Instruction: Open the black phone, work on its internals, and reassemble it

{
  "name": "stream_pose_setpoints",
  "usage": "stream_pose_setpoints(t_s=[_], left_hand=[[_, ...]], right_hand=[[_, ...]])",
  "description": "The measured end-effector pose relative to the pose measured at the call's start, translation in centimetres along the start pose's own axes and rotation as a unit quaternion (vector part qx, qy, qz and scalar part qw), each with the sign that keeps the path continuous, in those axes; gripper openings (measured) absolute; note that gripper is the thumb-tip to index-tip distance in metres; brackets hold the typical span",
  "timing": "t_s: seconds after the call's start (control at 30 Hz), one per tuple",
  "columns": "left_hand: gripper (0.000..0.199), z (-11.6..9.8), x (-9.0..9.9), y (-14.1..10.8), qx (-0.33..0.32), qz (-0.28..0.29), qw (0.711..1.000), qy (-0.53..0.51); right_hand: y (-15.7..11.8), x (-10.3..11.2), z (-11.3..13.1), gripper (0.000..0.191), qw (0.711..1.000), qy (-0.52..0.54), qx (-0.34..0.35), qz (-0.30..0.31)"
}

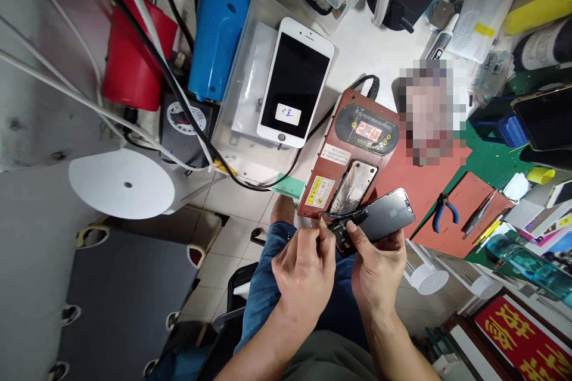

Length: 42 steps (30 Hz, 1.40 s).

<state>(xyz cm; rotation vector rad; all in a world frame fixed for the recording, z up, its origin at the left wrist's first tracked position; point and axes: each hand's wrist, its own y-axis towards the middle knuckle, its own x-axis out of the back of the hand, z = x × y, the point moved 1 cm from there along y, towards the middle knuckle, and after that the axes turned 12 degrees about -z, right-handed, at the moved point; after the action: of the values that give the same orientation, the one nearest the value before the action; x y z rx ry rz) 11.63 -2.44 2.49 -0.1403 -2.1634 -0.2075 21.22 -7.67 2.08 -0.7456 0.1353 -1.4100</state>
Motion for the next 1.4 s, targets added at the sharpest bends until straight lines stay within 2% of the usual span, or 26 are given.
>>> stream_pose_setpoints(t_s=[0.6, 0.87, 0.97, 1.1, 1.2, 1.4], left_hand=[[0.026, 0.4, 0.2, 0.3, 0.011, -0.022, 1.000, 0.017], [0.024, 0.7, 0.4, 0.1, 0.022, -0.021, 0.999, 0.022], [0.023, 0.9, 0.7, 0.1, 0.029, -0.006, 1.000, 0.002], [0.006, 1.3, 1.6, 0.1, 0.066, 0.030, 0.997, -0.040], [0.019, 1.6, 2.4, 0.0, 0.077, 0.070, 0.992, -0.065], [0.025, 1.7, 3.4, -0.4, 0.070, 0.108, 0.988, -0.088]], right_hand=[[-0.2, 0.3, -0.1, 0.048, 1.000, -0.026, 0.015, 0.000], [-0.4, 0.2, -0.1, 0.056, 1.000, -0.021, 0.010, 0.014], [-0.4, 0.3, 0.0, 0.058, 0.999, -0.025, 0.012, 0.018], [-0.4, 0.5, 0.2, 0.065, 0.998, -0.051, 0.015, 0.028], [-0.4, 0.7, 0.1, 0.068, 0.997, -0.058, 0.021, 0.036], [-0.7, 0.7, 0.0, 0.067, 0.998, -0.037, 0.018, 0.047]])
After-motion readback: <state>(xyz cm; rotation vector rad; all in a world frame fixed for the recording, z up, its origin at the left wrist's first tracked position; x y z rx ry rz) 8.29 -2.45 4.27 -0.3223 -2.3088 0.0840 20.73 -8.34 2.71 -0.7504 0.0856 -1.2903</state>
